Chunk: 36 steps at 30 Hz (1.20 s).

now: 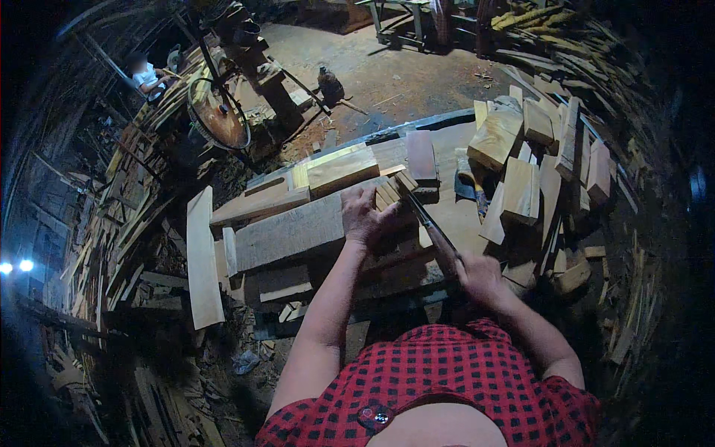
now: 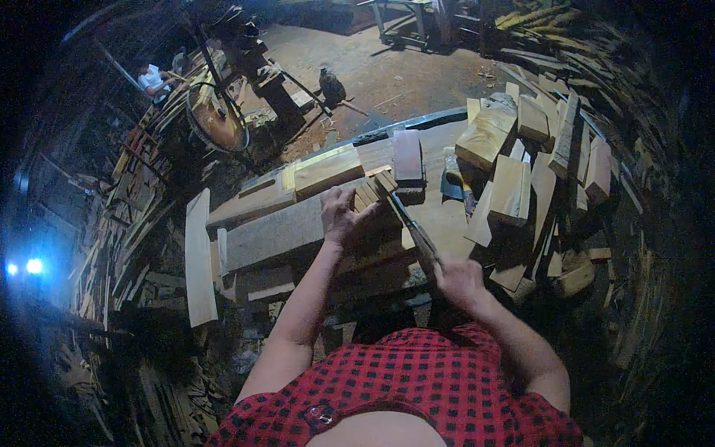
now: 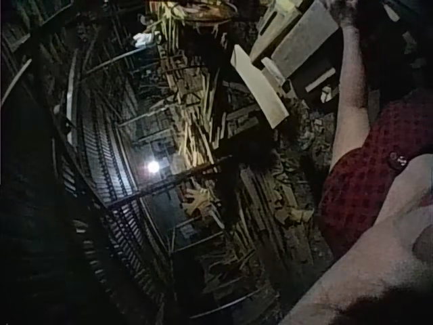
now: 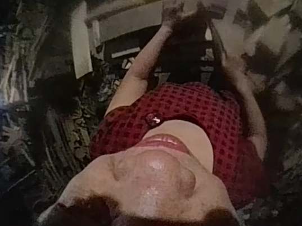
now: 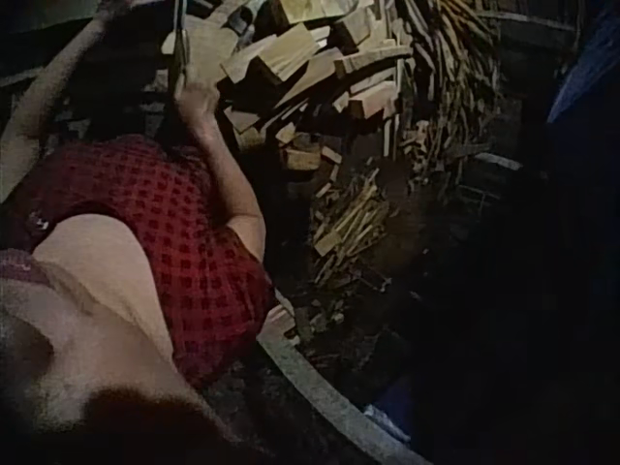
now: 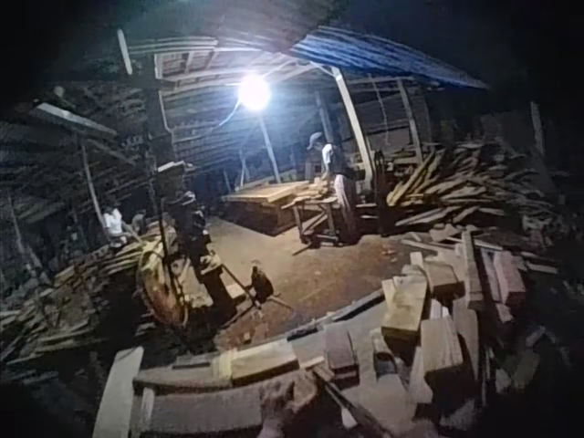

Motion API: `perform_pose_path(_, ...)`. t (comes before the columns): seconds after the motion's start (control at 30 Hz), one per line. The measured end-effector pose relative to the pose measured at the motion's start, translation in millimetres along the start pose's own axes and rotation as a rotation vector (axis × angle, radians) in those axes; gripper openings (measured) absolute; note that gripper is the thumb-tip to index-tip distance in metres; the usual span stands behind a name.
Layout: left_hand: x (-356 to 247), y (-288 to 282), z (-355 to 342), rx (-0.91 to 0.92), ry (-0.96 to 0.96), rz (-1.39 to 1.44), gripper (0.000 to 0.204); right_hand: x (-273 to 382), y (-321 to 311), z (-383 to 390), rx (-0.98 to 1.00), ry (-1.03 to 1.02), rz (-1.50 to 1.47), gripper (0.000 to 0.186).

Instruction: The person carves grooves into a piece of wood using hand carving tools, holding the wood block on the workbench and slicing notches along its surface.

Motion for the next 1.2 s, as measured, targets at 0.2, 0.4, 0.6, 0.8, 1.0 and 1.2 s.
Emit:
perform_pose_path(0.2, -2.4, 4.8, -3.5, -0.05, 0.067, -0.008, 0.052, 31.5, 13.5, -128.8, 0.03, 0.102, -0.132, 0.023)
perform_pose_path(0.4, -0.2, 3.2, -1.2, 0.008, -0.016, 0.039, 0.057, 26.8, 7.6, -80.6, 0.043, 0.08, -0.127, 0.02)
perform_pose_path(0.6, 3.3, 0.1, -0.3, -0.063, 0.038, -0.013, 0.051, -8.0, 4.8, 18.1, 0.034, 0.042, -0.052, 0.018)
perform_pose_path(0.8, -8.5, -0.1, -4.9, -0.05, 0.057, 0.0, 0.053, 21.3, 3.4, -95.4, 0.087, 0.093, -0.078, 0.022)
perform_pose_path(1.0, 4.2, 4.1, 1.0, -0.084, 0.077, 0.013, 0.053, 39.9, 6.3, -123.8, 0.027, 0.047, -0.142, 0.022)
perform_pose_path(1.2, 2.5, 2.7, 1.5, -0.06, 0.026, -0.006, 0.052, 0.3, 1.1, -1.7, 0.003, 0.001, -0.056, 0.019)
Point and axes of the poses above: each hand's wrist, its own z-axis away from the middle knuckle, its own y-axis out of the palm, x = y × z, the point moved 7 cm from there along -z, towards the middle knuckle, and after that the axes turned 5 degrees about z, right-handed, at the moved point
